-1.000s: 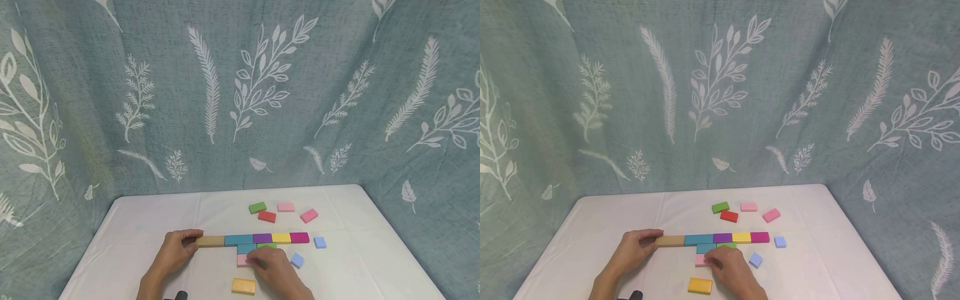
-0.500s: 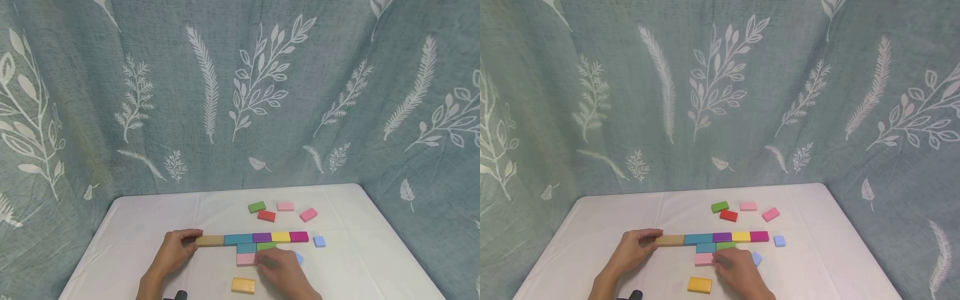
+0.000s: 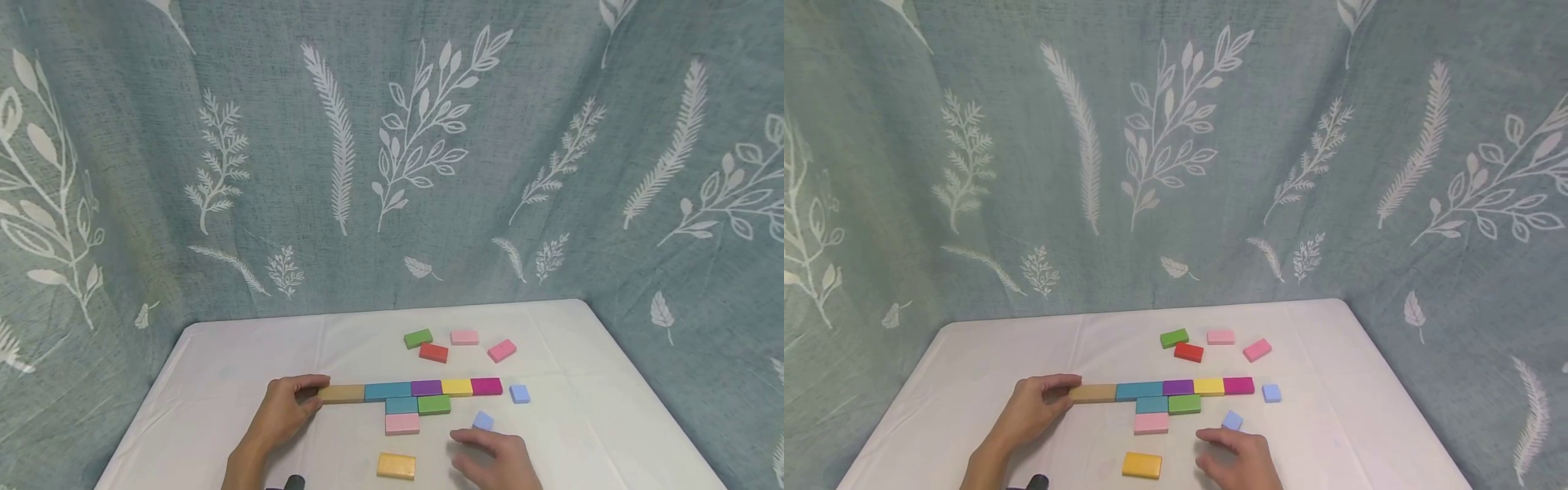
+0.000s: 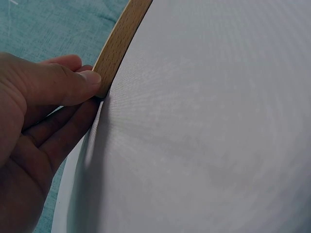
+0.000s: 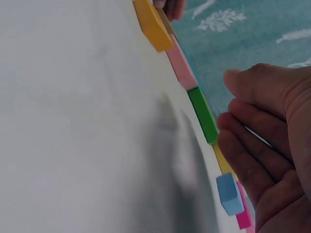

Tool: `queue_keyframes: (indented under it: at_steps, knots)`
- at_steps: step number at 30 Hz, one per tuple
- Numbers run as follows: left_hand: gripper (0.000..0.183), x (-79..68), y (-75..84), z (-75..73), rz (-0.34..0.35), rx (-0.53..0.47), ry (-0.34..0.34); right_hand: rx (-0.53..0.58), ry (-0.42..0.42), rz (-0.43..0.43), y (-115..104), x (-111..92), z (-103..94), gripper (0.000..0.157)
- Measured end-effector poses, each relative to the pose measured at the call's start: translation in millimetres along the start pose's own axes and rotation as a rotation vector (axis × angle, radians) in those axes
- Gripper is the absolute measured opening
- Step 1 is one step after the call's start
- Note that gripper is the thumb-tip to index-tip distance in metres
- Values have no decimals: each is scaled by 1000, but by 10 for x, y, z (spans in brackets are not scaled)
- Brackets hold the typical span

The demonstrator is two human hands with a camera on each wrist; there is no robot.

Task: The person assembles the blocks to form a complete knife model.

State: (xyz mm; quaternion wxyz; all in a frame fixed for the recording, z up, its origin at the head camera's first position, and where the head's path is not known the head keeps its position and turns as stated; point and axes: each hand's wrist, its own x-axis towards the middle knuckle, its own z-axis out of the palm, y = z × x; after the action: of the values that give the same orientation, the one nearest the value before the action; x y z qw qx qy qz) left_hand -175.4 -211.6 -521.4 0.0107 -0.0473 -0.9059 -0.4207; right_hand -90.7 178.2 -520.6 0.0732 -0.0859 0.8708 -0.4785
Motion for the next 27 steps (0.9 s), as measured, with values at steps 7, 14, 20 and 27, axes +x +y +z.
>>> queue_keyframes:
  at_steps: [7, 14, 20, 27]
  knots:
    - [38, 2, -1, 1, 1, 3, 1, 30, -145, 20, -11, -2, 117, 40]
    - [37, 4, -7, 1, 2, 2, -4, 37, -251, -93, -67, 83, 373, 37]
    - [37, 2, -3, 0, -11, 13, -4, 30, -245, -220, -101, 153, 536, 38]
    - [37, 8, 7, -3, -12, 14, -4, 62, -270, -146, -225, 215, 639, 33]
